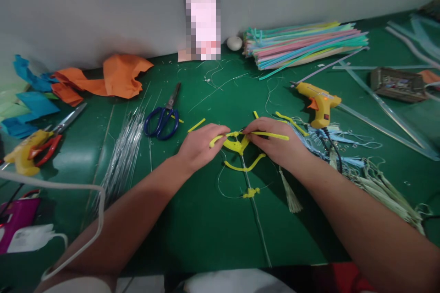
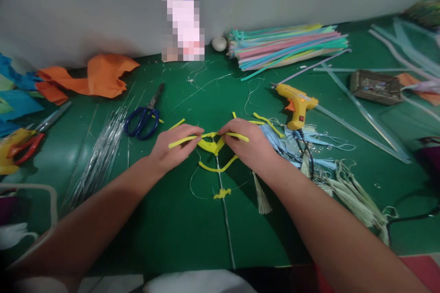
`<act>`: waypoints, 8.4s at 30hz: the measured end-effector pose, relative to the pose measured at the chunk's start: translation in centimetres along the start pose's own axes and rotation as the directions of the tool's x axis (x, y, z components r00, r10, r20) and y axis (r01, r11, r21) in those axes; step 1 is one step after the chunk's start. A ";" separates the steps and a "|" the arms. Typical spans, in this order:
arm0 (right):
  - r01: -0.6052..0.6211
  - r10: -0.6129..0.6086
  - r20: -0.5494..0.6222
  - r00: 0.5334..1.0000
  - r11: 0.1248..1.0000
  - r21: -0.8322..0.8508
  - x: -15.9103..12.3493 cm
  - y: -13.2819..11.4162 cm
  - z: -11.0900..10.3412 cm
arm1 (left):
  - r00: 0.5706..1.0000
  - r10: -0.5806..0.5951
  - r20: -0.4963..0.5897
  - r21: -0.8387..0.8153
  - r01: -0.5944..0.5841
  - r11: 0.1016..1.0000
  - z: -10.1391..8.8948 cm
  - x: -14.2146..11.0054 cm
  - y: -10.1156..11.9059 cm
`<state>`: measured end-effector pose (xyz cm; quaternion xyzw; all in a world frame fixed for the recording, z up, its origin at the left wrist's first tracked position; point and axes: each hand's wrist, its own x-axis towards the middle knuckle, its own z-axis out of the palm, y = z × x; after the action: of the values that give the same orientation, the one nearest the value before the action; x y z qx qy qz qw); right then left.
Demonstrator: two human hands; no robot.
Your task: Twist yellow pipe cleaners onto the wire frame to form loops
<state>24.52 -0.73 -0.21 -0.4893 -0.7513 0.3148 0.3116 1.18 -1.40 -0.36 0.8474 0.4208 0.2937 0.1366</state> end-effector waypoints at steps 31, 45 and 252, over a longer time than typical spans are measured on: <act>0.120 -0.114 0.060 0.992 0.989 -0.091 -0.3 0.2 0.7 | 0.991 -0.086 0.107 0.159 0.069 0.985 0.2 -1.3 3.3; 0.077 -0.080 -0.008 0.997 0.986 -0.151 -0.5 -0.9 0.7 | 0.998 -0.009 -0.055 -0.046 0.007 0.999 1.3 -0.9 1.0; 0.224 -0.195 0.135 0.971 0.940 -0.258 -1.3 -2.4 2.4 | 0.997 0.049 -0.053 0.246 -0.034 0.969 0.9 -0.7 3.4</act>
<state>21.80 -3.11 0.02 -0.4268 -0.8509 0.1997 0.2323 3.56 -4.00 0.27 0.8574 0.4398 0.2671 0.0124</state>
